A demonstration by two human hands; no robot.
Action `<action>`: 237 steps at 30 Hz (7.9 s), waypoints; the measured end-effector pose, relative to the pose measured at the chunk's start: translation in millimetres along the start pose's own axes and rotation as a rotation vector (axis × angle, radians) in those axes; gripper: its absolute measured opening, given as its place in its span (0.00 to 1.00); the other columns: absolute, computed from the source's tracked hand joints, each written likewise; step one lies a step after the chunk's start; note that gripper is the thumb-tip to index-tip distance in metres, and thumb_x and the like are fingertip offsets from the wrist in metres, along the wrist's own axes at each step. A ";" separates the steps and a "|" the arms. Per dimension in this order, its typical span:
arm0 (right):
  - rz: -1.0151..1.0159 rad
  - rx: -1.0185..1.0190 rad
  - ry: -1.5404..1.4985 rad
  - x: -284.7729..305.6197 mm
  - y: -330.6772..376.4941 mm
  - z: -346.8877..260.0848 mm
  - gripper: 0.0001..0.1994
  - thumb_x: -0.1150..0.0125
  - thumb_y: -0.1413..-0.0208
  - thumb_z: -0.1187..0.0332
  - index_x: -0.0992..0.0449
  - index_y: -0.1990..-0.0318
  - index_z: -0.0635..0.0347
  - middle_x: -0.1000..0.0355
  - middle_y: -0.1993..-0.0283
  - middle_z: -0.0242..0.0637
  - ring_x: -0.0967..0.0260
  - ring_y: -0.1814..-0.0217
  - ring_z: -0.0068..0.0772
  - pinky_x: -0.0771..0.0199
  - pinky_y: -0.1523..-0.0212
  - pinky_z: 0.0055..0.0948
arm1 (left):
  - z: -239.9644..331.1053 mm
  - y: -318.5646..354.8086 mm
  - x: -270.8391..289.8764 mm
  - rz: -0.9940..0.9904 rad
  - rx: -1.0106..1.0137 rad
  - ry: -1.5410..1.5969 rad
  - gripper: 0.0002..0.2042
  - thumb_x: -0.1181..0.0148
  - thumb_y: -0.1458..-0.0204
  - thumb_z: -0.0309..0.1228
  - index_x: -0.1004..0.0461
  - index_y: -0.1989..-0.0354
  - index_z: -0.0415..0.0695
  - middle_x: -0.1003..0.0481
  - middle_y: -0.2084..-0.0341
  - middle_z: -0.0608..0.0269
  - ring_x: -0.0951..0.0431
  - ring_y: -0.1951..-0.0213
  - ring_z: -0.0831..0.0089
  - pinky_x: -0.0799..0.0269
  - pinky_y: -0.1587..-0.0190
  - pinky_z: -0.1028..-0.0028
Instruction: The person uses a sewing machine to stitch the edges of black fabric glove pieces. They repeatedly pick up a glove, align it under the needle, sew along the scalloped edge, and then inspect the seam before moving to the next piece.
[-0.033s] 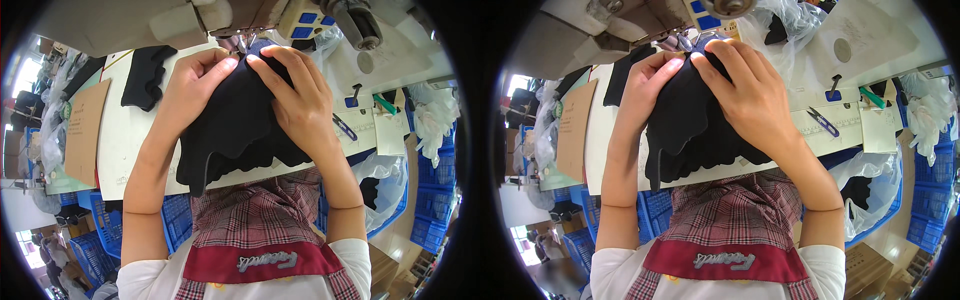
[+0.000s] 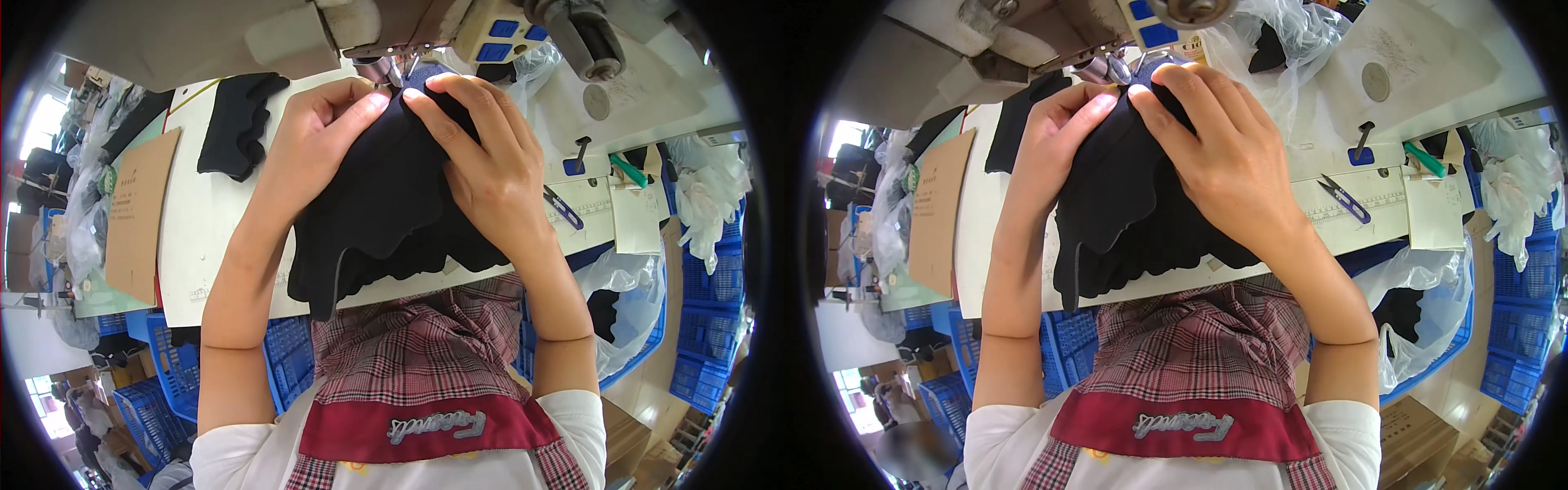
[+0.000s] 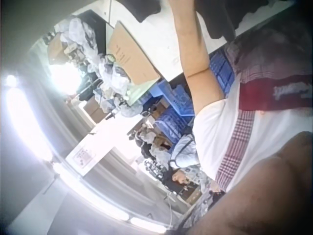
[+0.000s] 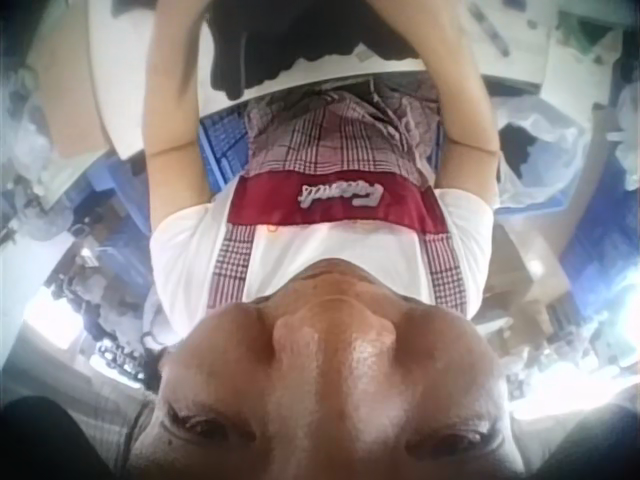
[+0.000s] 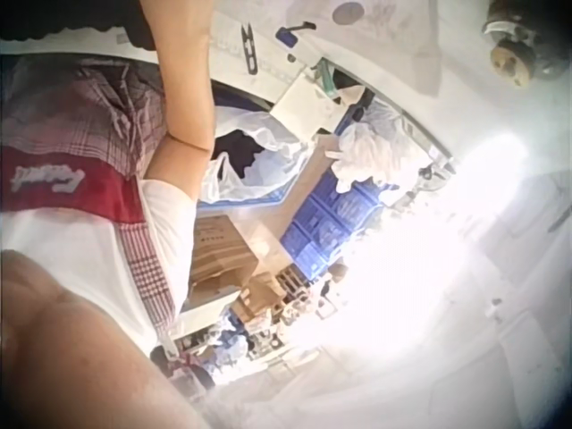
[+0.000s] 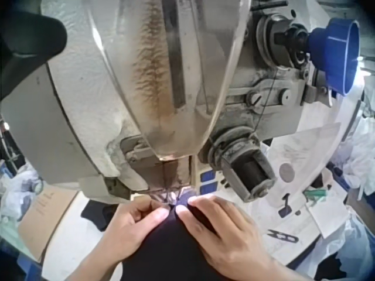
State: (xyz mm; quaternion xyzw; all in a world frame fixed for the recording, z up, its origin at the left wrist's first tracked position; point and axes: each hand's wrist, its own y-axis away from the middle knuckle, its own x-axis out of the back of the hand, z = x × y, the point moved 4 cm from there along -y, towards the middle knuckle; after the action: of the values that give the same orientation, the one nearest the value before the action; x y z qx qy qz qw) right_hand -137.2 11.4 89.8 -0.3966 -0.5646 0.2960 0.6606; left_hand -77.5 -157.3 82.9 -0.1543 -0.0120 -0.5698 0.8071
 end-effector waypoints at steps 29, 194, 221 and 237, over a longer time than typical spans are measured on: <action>0.037 -0.013 0.082 1.8 1.4 -9.6 0.21 0.39 0.64 0.77 0.21 0.56 0.61 0.29 0.55 0.38 0.29 0.52 0.41 0.27 0.54 0.37 | 6.9 6.2 8.4 -0.141 0.116 0.039 0.14 0.41 0.40 0.37 0.25 0.56 0.36 0.24 0.66 0.68 0.27 0.65 0.85 0.30 0.59 0.83; -0.326 -0.792 -0.032 60.4 77.4 -8.8 0.18 0.34 0.47 0.67 0.25 0.49 0.62 0.28 0.63 0.37 0.31 0.66 0.31 0.30 0.65 0.29 | -99.5 -36.3 246.6 0.436 0.159 -0.573 0.22 0.37 0.44 0.40 0.25 0.47 0.35 0.19 0.62 0.54 0.20 0.59 0.69 0.28 0.53 0.72; -0.034 -0.765 -0.714 33.7 30.3 7.3 0.13 0.43 0.50 0.83 0.26 0.55 0.64 0.26 0.58 0.42 0.27 0.58 0.42 0.29 0.54 0.27 | 26.5 33.0 -16.3 -0.065 -0.001 -0.235 0.10 0.39 0.41 0.32 0.24 0.61 0.36 0.23 0.74 0.69 0.27 0.72 0.85 0.33 0.67 0.83; -0.082 -0.077 -0.014 9.1 2.6 -5.2 0.26 0.41 0.64 0.79 0.21 0.49 0.58 0.28 0.47 0.38 0.30 0.47 0.44 0.28 0.49 0.40 | -1.9 10.9 -13.2 0.128 0.056 0.109 0.10 0.41 0.41 0.32 0.25 0.71 0.38 0.31 0.79 0.77 0.36 0.73 0.90 0.39 0.69 0.84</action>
State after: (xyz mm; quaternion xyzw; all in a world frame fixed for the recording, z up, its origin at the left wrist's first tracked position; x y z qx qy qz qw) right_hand -130.3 19.3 92.0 -0.3962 -0.5958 0.2496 0.6525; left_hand -72.3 -142.3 76.0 -0.1008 0.0258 -0.5240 0.8453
